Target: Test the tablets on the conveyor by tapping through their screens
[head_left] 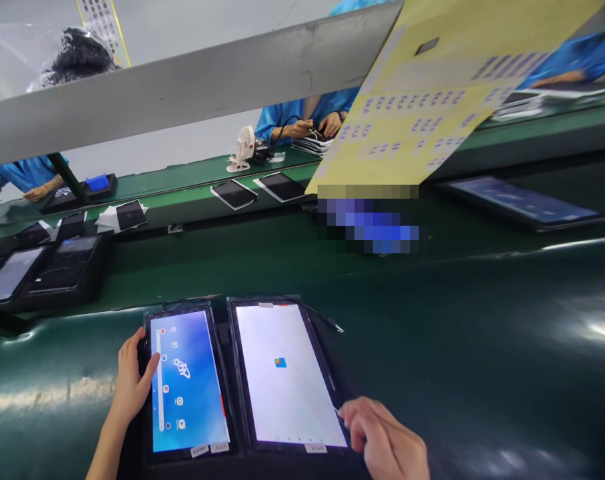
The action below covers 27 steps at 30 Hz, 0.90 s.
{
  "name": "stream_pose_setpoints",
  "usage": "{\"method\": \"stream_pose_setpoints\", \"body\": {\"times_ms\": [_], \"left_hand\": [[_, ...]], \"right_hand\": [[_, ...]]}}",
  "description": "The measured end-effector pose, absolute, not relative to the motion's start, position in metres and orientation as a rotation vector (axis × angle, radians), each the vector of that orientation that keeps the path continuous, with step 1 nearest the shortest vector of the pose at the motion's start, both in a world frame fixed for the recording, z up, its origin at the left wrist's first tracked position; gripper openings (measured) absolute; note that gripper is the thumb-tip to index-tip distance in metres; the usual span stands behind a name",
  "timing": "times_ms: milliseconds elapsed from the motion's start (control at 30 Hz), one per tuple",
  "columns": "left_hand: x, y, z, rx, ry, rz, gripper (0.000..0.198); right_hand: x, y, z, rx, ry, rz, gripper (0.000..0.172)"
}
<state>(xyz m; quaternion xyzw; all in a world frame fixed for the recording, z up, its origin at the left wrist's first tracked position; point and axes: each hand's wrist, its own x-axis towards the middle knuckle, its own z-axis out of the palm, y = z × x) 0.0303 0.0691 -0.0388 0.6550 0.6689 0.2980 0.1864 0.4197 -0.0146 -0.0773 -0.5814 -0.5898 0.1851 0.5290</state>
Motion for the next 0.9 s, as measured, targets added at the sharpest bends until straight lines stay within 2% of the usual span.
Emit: {"method": "stream_pose_setpoints", "body": {"times_ms": [100,267,333,433,533,667,900], "left_hand": [[0.028,0.067,-0.038,1.827,1.87,0.849,0.051],[0.029,0.065,-0.036,1.829,1.833,0.847,0.052],[0.029,0.065,-0.035,1.827,1.822,0.853,0.055],[0.029,0.065,-0.035,1.816,1.812,0.86,0.057],[0.028,0.064,-0.035,1.8,1.803,0.859,0.059],[0.028,0.063,-0.035,1.776,1.798,0.862,0.059],[0.03,0.064,-0.035,1.749,1.807,0.866,0.057]], "right_hand": [[0.414,-0.02,-0.078,-1.375,-1.343,0.543,0.06],[0.412,-0.017,-0.075,-1.36,-1.368,0.521,0.059],[0.414,-0.014,-0.074,-1.396,-1.4,0.437,0.052],[0.415,-0.009,-0.075,-1.5,-1.399,0.242,0.031],[0.414,-0.007,-0.076,-1.564,-1.368,0.122,0.033],[0.412,-0.008,-0.076,-1.554,-1.336,0.133,0.031],[0.416,-0.018,-0.088,-1.539,-1.167,0.237,0.018]]}}
